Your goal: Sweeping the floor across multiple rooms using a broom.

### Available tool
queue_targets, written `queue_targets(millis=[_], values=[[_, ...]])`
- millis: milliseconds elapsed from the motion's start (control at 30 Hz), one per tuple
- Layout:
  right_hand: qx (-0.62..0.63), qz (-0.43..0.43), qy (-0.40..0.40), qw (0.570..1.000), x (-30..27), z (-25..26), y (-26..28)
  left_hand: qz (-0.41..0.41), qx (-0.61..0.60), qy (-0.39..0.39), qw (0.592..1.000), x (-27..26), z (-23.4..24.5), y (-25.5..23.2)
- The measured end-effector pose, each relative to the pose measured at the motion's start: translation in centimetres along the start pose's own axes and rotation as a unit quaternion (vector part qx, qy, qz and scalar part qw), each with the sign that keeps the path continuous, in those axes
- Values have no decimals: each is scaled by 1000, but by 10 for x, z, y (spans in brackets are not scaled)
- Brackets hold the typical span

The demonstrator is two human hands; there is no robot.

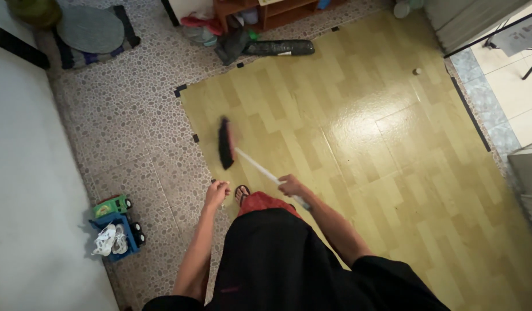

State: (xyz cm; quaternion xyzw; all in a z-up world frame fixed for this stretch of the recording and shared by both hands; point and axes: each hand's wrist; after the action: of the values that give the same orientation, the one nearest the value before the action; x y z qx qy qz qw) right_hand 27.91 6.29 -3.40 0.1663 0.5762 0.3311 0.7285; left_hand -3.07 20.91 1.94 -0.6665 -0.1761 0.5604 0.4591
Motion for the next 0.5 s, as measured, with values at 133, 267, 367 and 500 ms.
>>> queue_targets(millis=[133, 267, 367, 500], values=[[386, -69, 176, 903, 40, 52, -136, 21, -9, 5, 1000, 3, -1, -11], [401, -17, 18, 916, -10, 98, -185, 20, 18, 9, 1000, 12, -3, -14], [555, -47, 106, 824, -33, 134, -225, 16, 2, 4, 1000, 13, -4, -20], [422, -88, -137, 892, -67, 156, -227, -3, 7, 8, 1000, 21, -1, -24]])
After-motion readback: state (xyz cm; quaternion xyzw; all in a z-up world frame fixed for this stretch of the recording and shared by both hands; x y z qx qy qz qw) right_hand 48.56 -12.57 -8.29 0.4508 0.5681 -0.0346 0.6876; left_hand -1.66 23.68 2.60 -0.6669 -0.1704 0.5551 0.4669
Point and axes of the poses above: each hand's wrist, its own x-axis towards the middle knuckle, its own z-axis out of the back of the hand, y = z × x, and after that the axes turned 8 degrees about -x, right-handed
